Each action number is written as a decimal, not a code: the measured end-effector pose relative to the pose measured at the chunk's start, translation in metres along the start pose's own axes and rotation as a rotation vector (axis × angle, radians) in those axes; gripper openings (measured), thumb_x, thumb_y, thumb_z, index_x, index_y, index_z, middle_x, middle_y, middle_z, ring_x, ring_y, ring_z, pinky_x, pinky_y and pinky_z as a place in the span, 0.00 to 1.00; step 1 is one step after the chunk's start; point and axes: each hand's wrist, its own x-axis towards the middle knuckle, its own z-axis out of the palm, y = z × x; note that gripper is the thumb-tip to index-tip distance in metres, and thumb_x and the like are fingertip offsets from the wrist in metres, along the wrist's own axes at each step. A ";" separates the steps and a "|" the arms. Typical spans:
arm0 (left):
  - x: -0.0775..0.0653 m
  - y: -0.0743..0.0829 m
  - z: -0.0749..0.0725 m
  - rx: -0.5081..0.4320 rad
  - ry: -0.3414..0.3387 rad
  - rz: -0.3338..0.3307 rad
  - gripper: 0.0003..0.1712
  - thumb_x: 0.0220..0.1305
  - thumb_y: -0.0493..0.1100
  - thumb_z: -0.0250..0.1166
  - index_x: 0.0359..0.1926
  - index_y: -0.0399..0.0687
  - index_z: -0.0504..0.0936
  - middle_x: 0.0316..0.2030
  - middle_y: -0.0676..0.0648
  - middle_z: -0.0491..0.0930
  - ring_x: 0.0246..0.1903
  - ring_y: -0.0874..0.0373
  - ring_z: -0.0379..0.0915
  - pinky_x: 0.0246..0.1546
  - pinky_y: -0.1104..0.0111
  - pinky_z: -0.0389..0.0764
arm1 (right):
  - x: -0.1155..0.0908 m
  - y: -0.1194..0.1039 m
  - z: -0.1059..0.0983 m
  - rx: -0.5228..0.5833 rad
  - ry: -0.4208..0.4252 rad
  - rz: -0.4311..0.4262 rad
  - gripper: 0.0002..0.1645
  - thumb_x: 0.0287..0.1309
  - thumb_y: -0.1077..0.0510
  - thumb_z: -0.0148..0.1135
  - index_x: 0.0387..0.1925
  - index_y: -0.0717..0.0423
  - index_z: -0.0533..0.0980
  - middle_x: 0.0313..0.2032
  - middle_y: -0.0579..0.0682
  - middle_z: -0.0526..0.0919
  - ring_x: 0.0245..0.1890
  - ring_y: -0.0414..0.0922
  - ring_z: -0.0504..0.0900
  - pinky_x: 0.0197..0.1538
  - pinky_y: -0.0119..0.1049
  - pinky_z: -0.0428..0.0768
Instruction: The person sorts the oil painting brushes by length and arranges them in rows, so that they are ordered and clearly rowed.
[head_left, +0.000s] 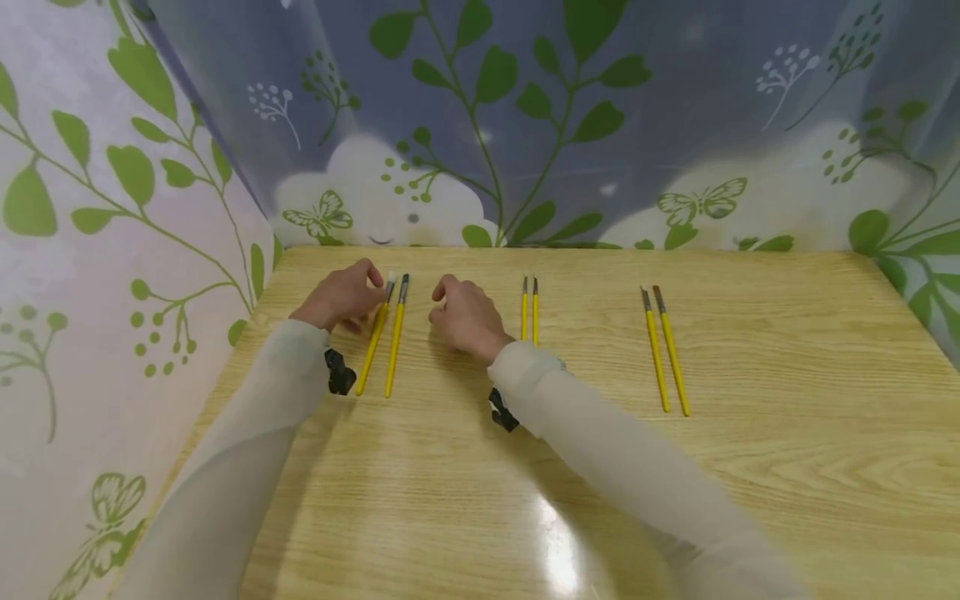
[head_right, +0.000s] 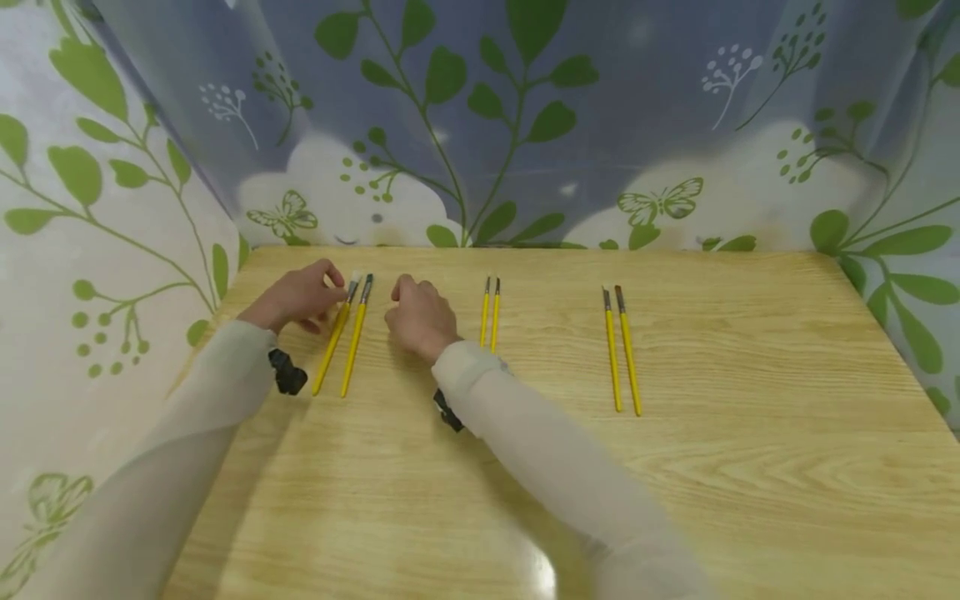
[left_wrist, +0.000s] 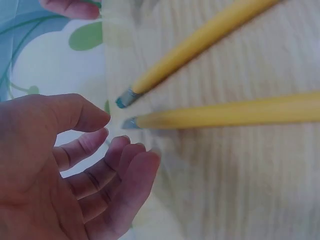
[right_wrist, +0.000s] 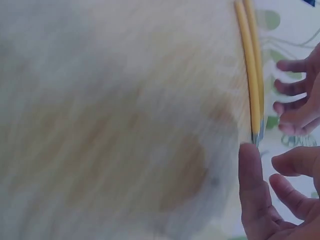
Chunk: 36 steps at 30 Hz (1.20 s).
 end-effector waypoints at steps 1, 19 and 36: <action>0.000 0.002 -0.001 0.011 0.004 0.007 0.17 0.86 0.49 0.52 0.63 0.44 0.67 0.42 0.40 0.74 0.37 0.48 0.78 0.43 0.55 0.91 | 0.000 0.003 -0.004 -0.029 0.007 -0.006 0.18 0.81 0.56 0.56 0.65 0.55 0.75 0.52 0.54 0.80 0.36 0.48 0.83 0.41 0.42 0.80; 0.016 0.049 0.018 0.240 0.270 0.149 0.21 0.88 0.57 0.46 0.58 0.47 0.77 0.31 0.45 0.79 0.21 0.54 0.65 0.26 0.60 0.69 | 0.000 0.061 -0.107 -0.342 0.230 -0.012 0.16 0.81 0.52 0.54 0.60 0.53 0.79 0.48 0.53 0.87 0.39 0.53 0.86 0.39 0.53 0.84; 0.030 0.090 0.056 0.311 0.343 0.205 0.20 0.88 0.55 0.47 0.65 0.50 0.75 0.64 0.41 0.76 0.63 0.40 0.71 0.57 0.44 0.80 | -0.037 0.135 -0.184 -0.407 0.382 -0.074 0.24 0.82 0.47 0.48 0.56 0.61 0.80 0.46 0.64 0.86 0.34 0.58 0.85 0.30 0.54 0.81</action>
